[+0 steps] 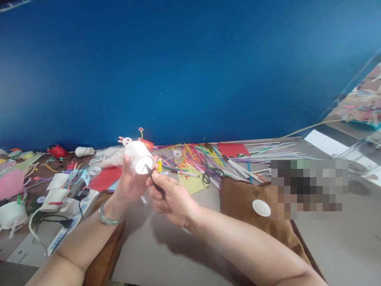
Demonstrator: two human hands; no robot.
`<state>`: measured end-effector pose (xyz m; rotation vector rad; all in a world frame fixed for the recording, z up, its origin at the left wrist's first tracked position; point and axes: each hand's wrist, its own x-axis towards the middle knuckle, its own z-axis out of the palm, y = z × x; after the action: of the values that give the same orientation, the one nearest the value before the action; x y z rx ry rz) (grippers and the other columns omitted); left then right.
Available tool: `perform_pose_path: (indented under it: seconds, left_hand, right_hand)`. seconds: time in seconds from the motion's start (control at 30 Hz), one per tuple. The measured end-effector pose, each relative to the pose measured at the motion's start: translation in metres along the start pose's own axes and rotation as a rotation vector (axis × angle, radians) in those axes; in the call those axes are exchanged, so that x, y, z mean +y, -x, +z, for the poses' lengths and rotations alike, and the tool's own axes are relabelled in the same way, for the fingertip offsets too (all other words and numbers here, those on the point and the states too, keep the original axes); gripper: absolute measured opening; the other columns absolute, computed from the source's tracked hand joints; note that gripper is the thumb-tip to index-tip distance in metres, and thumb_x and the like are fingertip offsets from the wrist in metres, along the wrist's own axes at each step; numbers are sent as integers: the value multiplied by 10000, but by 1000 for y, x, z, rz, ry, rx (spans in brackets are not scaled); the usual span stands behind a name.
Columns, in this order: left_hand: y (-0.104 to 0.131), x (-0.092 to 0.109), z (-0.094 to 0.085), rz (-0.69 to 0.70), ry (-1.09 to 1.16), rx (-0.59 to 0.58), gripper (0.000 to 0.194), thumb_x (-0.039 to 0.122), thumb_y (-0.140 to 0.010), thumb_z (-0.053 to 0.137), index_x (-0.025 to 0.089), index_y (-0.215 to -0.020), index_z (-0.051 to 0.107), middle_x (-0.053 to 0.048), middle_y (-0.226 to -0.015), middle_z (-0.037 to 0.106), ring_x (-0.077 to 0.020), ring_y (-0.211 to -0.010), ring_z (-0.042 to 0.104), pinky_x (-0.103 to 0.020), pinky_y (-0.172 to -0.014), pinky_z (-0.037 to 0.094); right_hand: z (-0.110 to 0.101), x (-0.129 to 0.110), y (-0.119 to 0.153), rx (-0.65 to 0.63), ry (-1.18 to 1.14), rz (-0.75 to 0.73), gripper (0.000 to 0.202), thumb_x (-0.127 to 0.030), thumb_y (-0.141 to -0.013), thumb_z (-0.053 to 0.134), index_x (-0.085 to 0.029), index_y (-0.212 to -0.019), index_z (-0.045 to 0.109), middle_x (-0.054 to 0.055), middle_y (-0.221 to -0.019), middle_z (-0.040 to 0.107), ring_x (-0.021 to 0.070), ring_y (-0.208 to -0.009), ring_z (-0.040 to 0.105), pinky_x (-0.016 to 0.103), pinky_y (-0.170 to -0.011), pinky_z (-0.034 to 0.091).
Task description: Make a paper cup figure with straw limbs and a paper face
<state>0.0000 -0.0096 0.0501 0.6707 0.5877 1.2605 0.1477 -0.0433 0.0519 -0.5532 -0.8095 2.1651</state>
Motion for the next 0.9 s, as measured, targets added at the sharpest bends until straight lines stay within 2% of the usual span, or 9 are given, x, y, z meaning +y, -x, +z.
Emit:
perform_pose_path:
  seconds: [0.2,0.4,0.53,0.7,0.9]
  left_hand:
    - [-1,-1,-3,2,50,49,729,731,-723,720,100,-1084,681,-95,-828,736,-163,-592,648,-277,-570,536]
    - [-1,-2,-1,-17,83,79,722,740,-734,703,100,-1066,676,-94,-798,726,-183,-638,670,-283,-588,549]
    - [-1,-1,1,-13,74,75,720,751,-737,690,93,-1028,678,-95,-785,716,-180,-628,663,-275,-546,534]
    - [-1,4,3,6,64,61,736,787,-774,614,98,-1020,693,-95,-799,709,-178,-636,662,-253,-475,493]
    - [2,7,7,-43,22,15,741,808,-796,556,91,-895,713,-89,-700,675,-171,-577,628,-254,-441,462]
  right_hand:
    - [-2,2,-2,36,26,-16,407,-536,-797,753,-181,-849,559,-112,-523,386,16,-396,136,212,-427,45]
    - [-5,3,-4,48,71,-24,438,-572,-790,750,-187,-843,550,-111,-523,367,19,-411,131,212,-432,34]
    - [-5,4,-5,54,101,-41,432,-560,-787,760,-187,-838,549,-111,-525,360,19,-423,128,209,-434,40]
    - [-4,5,-4,90,188,-130,429,-567,-798,744,-190,-824,541,-105,-534,336,34,-450,150,212,-440,64]
    - [-3,4,-2,92,258,-143,418,-560,-816,722,-208,-799,497,-95,-559,327,50,-473,184,219,-447,83]
